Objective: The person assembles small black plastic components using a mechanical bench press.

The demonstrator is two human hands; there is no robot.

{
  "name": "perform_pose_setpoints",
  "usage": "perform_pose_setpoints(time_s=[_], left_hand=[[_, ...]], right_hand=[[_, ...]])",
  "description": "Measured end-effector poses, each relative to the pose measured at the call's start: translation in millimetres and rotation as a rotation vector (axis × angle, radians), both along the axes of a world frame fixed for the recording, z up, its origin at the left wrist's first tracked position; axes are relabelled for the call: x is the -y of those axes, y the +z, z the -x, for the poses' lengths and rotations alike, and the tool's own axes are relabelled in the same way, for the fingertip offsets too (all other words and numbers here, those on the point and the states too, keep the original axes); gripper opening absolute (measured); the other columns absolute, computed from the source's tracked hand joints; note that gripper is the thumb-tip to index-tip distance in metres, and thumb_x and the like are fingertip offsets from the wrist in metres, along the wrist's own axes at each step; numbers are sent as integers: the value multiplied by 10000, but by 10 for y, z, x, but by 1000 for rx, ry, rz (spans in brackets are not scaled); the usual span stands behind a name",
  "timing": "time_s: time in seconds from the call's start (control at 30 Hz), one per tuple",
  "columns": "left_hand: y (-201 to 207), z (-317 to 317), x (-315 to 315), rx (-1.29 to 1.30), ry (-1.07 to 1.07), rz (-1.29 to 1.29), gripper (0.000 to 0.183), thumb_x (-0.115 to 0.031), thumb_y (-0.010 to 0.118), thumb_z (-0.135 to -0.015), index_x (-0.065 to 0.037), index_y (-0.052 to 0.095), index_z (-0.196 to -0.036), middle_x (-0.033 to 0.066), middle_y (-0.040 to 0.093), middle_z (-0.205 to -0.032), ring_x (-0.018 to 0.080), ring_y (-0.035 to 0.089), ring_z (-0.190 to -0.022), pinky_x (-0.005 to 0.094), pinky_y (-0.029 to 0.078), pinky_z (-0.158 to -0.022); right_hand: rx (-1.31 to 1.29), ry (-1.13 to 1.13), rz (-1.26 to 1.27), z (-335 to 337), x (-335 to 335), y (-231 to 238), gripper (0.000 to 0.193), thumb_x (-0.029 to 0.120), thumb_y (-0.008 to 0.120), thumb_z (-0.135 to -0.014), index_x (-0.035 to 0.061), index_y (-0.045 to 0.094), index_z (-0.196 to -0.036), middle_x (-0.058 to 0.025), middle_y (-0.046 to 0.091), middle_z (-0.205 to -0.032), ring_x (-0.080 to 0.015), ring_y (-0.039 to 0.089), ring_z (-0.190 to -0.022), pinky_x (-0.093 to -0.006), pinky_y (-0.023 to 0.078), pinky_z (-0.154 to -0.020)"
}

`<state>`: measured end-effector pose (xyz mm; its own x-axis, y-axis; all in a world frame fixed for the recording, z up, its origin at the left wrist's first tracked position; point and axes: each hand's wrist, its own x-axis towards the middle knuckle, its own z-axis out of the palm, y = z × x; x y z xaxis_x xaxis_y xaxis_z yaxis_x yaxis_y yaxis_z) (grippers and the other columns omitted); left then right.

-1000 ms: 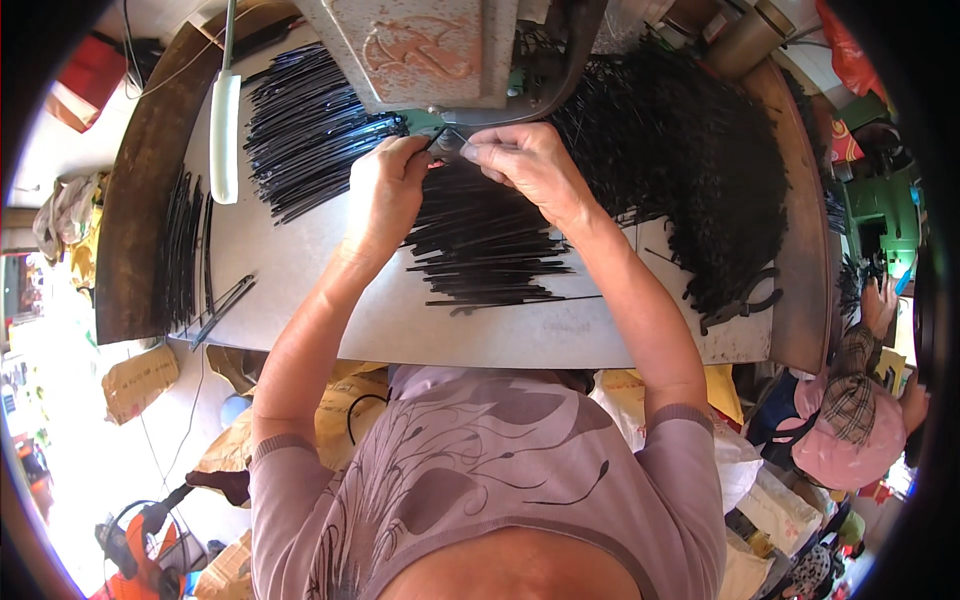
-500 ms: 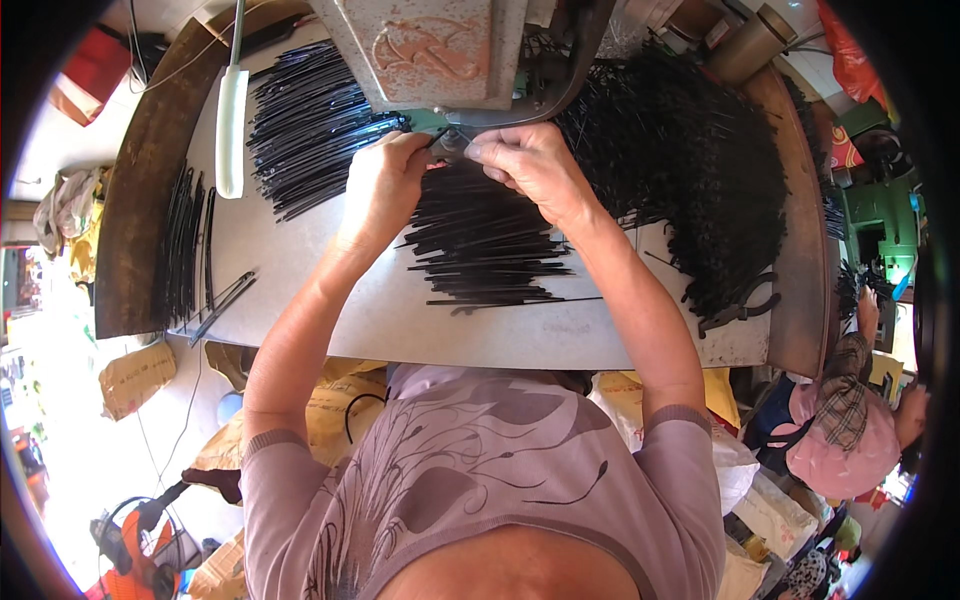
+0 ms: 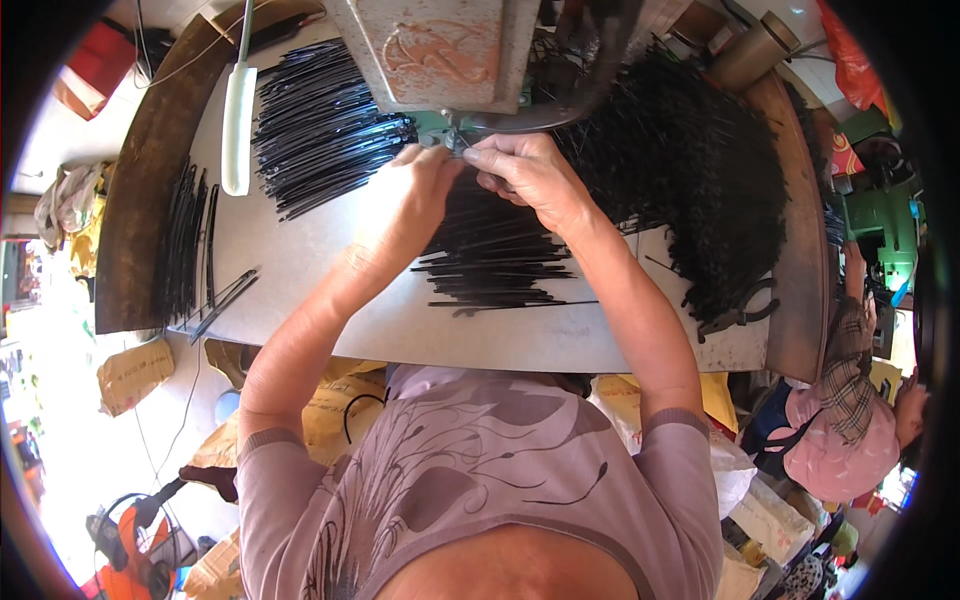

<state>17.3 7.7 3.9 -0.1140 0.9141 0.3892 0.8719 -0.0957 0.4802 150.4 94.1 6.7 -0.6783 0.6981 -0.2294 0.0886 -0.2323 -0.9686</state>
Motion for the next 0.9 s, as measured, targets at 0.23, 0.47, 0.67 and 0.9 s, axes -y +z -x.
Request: perform_pose_setpoints(time_s=[0.23, 0.47, 0.67, 0.9], left_hand=[[165, 359, 748, -11, 26, 295, 174, -67, 549, -773, 2, 569, -932, 123, 535, -761, 237, 566, -593, 324, 442, -535], [-99, 1389, 1538, -473, 742, 693, 181, 52, 469, -690, 28, 502, -866, 199, 456, -936, 365, 555, -787, 436, 454, -663], [-485, 1917, 1300, -538, 749, 251, 140, 32, 464, -704, 11, 484, -841, 202, 455, -907, 380, 545, -781, 437, 462, -651], [-313, 1920, 712, -394, 618, -156, 172, -65, 541, -737, -30, 512, -903, 166, 494, -899, 347, 548, -719, 420, 460, -613]], right_hand=[[-88, 137, 63, 3, -30, -50, 193, 190, 539, -808, 9, 591, -847, 44, 411, -554, -15, 313, -431, -166, 202, -368], [-1, 165, 100, -154, -93, -7, 180, 184, 541, -802, 11, 581, -830, 35, 456, -566, -6, 330, -428, -153, 188, -368], [-9, 158, 99, -210, -12, -9, 180, 171, 540, -804, -2, 578, -837, 27, 459, -558, -6, 311, -407, -154, 176, -360], [9, -56, 85, -435, -71, -41, 185, 164, 546, -804, -9, 580, -858, 22, 475, -604, -5, 314, -427, -158, 189, -369]])
